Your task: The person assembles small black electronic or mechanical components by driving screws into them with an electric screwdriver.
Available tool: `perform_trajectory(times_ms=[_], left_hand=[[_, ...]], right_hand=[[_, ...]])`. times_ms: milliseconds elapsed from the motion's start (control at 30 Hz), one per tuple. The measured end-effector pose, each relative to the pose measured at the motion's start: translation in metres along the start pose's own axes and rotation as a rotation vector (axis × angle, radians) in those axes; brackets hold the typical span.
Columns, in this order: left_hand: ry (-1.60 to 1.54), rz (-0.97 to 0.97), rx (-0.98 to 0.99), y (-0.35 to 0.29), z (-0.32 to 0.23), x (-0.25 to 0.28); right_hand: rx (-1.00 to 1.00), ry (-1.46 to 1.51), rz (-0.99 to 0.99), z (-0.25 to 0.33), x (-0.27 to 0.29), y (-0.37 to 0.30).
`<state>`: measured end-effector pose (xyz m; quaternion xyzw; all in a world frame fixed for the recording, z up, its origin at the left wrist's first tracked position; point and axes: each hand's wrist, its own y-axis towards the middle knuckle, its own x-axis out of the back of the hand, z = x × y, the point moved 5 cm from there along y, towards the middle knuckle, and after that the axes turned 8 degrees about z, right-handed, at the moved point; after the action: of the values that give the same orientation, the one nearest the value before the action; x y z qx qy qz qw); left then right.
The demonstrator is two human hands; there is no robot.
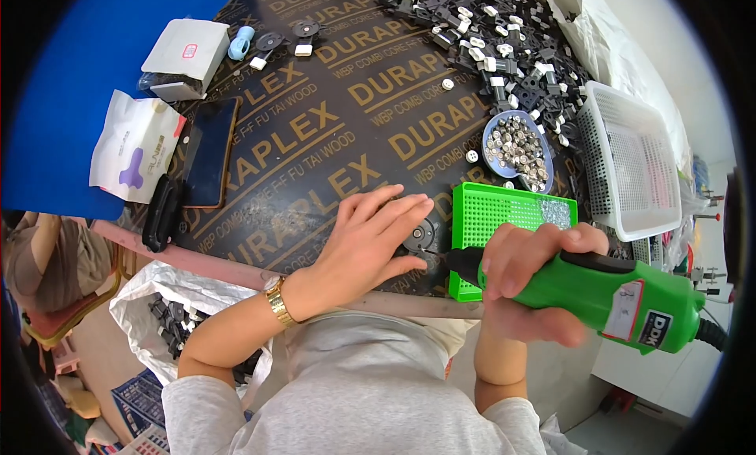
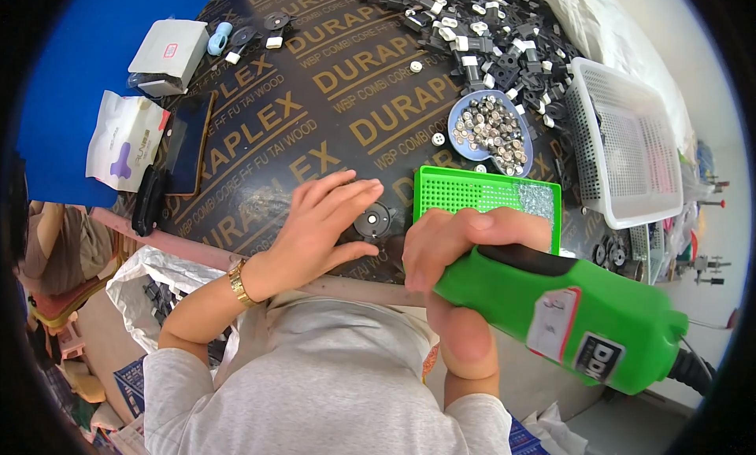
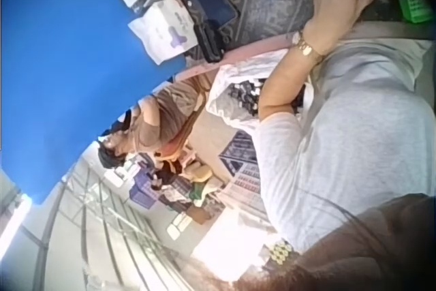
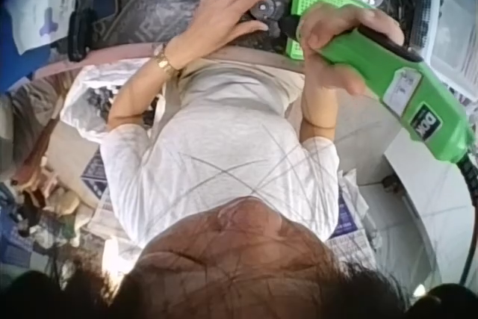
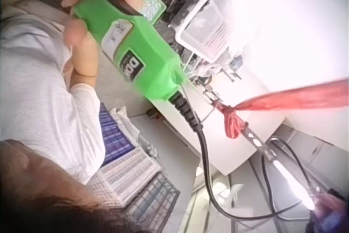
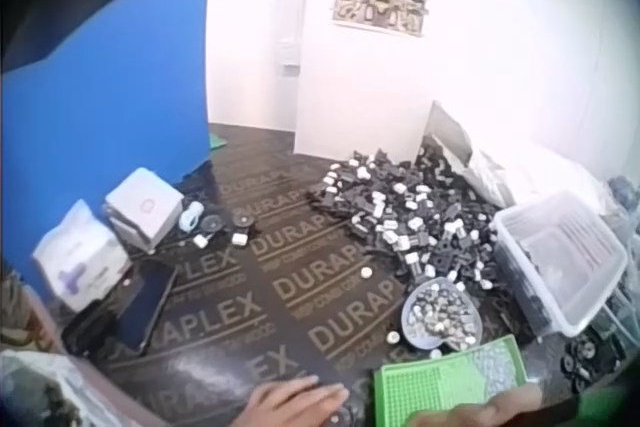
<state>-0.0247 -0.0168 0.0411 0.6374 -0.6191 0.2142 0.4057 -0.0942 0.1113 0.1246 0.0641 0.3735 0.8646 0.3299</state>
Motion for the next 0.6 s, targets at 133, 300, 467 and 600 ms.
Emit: perform_trajectory(times_ms=[133, 300, 467, 600], left_hand=[[0.003, 0.028, 0.013, -0.004, 0.007, -0.016], [-0.027, 0.018, -0.007, -0.002, 0.008, -0.014], [-0.119, -0.019, -0.007, -0.002, 0.014, -0.012], [-0.206, -0.006, 0.014, -0.002, 0.018, -0.011]], right_hand=[[-0.019, -0.078, 0.034, -0.01, 0.0, -0.006], [-0.148, 0.021, -0.008, -0.017, -0.003, -0.011], [-0.179, -0.173, 0.079, -0.029, -0.014, -0.002], [-0.347, -0.192, -0.075, -0.038, -0.029, 0.002]])
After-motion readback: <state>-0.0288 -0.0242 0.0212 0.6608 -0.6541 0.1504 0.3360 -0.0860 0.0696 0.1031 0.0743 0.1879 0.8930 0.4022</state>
